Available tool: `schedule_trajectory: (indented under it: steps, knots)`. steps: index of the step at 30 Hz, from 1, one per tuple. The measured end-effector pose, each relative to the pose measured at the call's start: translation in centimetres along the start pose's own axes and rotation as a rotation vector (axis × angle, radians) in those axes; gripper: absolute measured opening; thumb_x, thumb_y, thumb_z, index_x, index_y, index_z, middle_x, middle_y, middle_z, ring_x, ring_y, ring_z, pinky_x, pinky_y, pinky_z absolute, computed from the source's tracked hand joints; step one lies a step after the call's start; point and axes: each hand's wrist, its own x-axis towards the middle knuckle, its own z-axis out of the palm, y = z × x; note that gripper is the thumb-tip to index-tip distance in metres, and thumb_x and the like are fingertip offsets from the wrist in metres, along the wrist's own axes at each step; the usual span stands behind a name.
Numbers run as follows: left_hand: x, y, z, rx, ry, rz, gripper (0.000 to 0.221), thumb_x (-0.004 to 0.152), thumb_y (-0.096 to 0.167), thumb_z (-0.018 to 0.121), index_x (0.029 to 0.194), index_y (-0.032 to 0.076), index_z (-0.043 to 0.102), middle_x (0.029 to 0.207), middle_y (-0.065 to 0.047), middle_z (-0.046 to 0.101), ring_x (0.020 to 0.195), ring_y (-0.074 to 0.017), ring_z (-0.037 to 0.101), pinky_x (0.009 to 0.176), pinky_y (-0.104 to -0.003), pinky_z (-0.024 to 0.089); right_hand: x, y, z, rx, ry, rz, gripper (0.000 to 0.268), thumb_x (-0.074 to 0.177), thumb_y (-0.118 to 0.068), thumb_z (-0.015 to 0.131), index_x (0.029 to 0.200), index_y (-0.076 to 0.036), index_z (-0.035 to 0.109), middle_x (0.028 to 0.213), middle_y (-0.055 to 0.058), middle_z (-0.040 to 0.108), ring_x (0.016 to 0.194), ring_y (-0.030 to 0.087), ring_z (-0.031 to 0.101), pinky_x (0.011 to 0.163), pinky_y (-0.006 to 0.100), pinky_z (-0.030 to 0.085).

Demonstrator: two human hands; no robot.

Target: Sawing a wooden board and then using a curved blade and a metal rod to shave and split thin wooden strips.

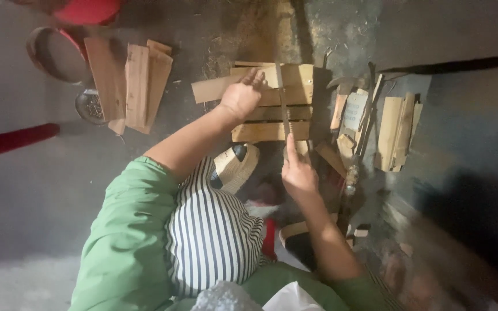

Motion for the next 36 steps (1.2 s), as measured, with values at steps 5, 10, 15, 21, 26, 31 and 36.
schedule_trajectory:
  steps: [5,10,15,21,26,31,36]
  knots:
    - [-0.1,0.2,1.2,-0.013,-0.003,-0.014,0.032,0.089,0.016,0.064,0.116,0.014,0.079,0.133,-0.008,0.071,0.127,-0.0315,0.062,0.083,-0.043,0.062,-0.6,3.9,5.3,-0.571,0.658,-0.338,0.079,0.090,-0.025,0.067,0.163,-0.020,0.037,0.081,0.004,0.072,0.050,0.013,0.067,0.045,0.026,0.054]
    - [-0.5,0.2,-1.0,0.012,0.076,0.020,0.036,0.086,0.014,0.068,0.120,0.013,0.077,0.130,-0.012,0.072,0.124,-0.0349,0.064,0.083,-0.043,0.060,0.7,1.7,2.2,-0.147,0.380,-0.295,0.073,0.098,-0.018,0.054,0.165,-0.023,0.025,0.110,0.025,0.070,0.077,0.039,0.072,0.063,0.051,0.058]
    - [-0.7,0.4,1.8,0.011,0.143,0.023,0.032,0.085,0.016,0.067,0.114,0.011,0.079,0.127,-0.010,0.073,0.122,-0.0324,0.065,0.081,-0.043,0.060,0.3,1.5,2.1,-0.008,0.147,-0.158,0.072,0.105,-0.024,0.045,0.166,-0.035,0.009,0.115,0.035,0.068,0.094,0.053,0.073,0.079,0.062,0.057]
    - [0.1,-0.1,1.5,0.042,0.236,0.068,0.032,0.082,0.013,0.070,0.113,0.013,0.080,0.121,-0.012,0.076,0.118,-0.0348,0.067,0.094,-0.046,0.055,0.3,3.1,4.3,-0.288,0.401,-0.283,0.075,0.100,-0.019,0.056,0.167,-0.026,0.023,0.080,0.019,0.071,0.063,0.030,0.076,0.051,0.042,0.060]
    - [0.1,0.0,0.8,-0.054,-0.301,0.026,0.048,0.095,0.017,0.052,0.141,0.004,0.057,0.159,-0.016,0.044,0.146,-0.0332,0.040,0.103,-0.040,0.050,2.2,-0.9,-1.2,-0.152,0.230,-0.236,0.078,0.102,-0.019,0.048,0.167,-0.023,0.005,0.086,0.026,0.071,0.066,0.047,0.067,0.060,0.059,0.052]
    - [0.1,-0.2,1.4,-0.031,-0.099,0.054,0.037,0.087,0.016,0.062,0.121,0.009,0.074,0.142,-0.016,0.058,0.135,-0.0370,0.049,0.097,-0.045,0.052,0.0,4.0,4.4,-0.211,0.343,-0.234,0.072,0.103,-0.021,0.052,0.166,-0.025,0.019,0.098,0.016,0.063,0.075,0.031,0.061,0.058,0.048,0.051]
    - [-0.7,0.5,1.0,0.022,0.125,0.048,0.034,0.083,0.015,0.070,0.116,0.013,0.078,0.123,-0.012,0.075,0.121,-0.0359,0.065,0.085,-0.044,0.059,-0.6,-0.9,-1.4,-0.108,0.225,-0.197,0.069,0.106,-0.018,0.045,0.167,-0.029,0.016,0.095,0.023,0.072,0.082,0.037,0.077,0.065,0.047,0.062]
